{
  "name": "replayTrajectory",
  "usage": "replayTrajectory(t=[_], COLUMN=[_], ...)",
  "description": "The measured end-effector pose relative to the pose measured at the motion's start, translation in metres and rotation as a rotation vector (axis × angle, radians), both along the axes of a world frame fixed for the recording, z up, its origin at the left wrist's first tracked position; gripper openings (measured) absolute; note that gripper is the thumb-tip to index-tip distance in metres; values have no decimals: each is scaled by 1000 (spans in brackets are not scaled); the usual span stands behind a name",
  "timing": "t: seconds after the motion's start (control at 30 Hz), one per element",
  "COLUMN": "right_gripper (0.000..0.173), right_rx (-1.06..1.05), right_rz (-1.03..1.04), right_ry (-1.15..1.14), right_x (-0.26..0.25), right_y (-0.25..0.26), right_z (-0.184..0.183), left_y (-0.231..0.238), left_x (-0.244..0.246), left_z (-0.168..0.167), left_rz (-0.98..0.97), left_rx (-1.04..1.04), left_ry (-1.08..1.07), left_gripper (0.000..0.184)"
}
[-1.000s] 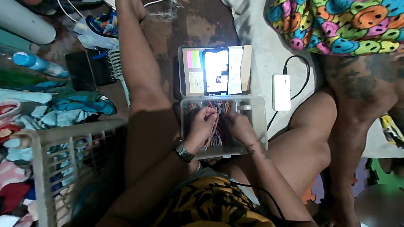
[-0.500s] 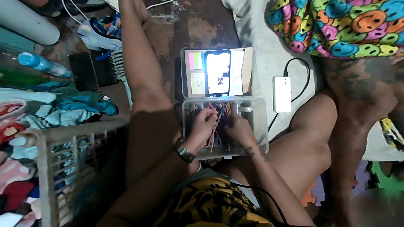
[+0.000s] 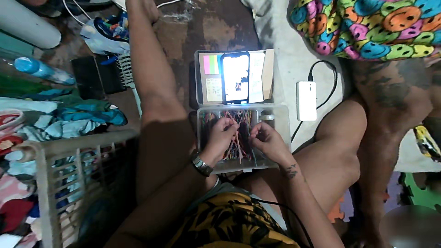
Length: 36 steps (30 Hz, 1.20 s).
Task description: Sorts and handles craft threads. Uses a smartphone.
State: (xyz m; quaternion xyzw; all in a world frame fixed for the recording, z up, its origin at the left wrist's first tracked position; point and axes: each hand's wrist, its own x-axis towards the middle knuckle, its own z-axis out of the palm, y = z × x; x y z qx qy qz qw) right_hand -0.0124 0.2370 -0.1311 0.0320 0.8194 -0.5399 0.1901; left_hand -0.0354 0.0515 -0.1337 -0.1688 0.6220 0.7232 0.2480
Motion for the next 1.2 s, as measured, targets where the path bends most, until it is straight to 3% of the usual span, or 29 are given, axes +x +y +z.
replayTrajectory(t=[0.2,0.37,0.43,0.6,0.67,0.83,1.03,1.2], right_gripper=[20,22,21,20,20,7,7,8], right_rx=[-7,317,352,-106,-192,-275,-298,-264], right_rz=[198,6,-23,-62,-110,-146,-115,71], right_ry=[-5,0,28,15,47,162,323,462], right_x=[1,-16,-24,-25,-25,-27,-21,-21], right_y=[-11,-19,-21,-28,-32,-30,-20,-1], right_z=[-8,-3,-1,0,1,-3,-15,-17], left_y=[-1,0,0,-2,-2,-2,-5,-8], left_x=[0,1,0,-1,-2,-2,-4,-5], left_z=[0,-2,-2,-1,3,10,9,15], left_rz=[6,37,52,70,58,4,-85,-219], left_rx=[27,5,-4,40,85,153,135,120], left_ry=[30,92,96,84,57,43,23,-25], left_gripper=[7,12,13,16,15,10,9,10])
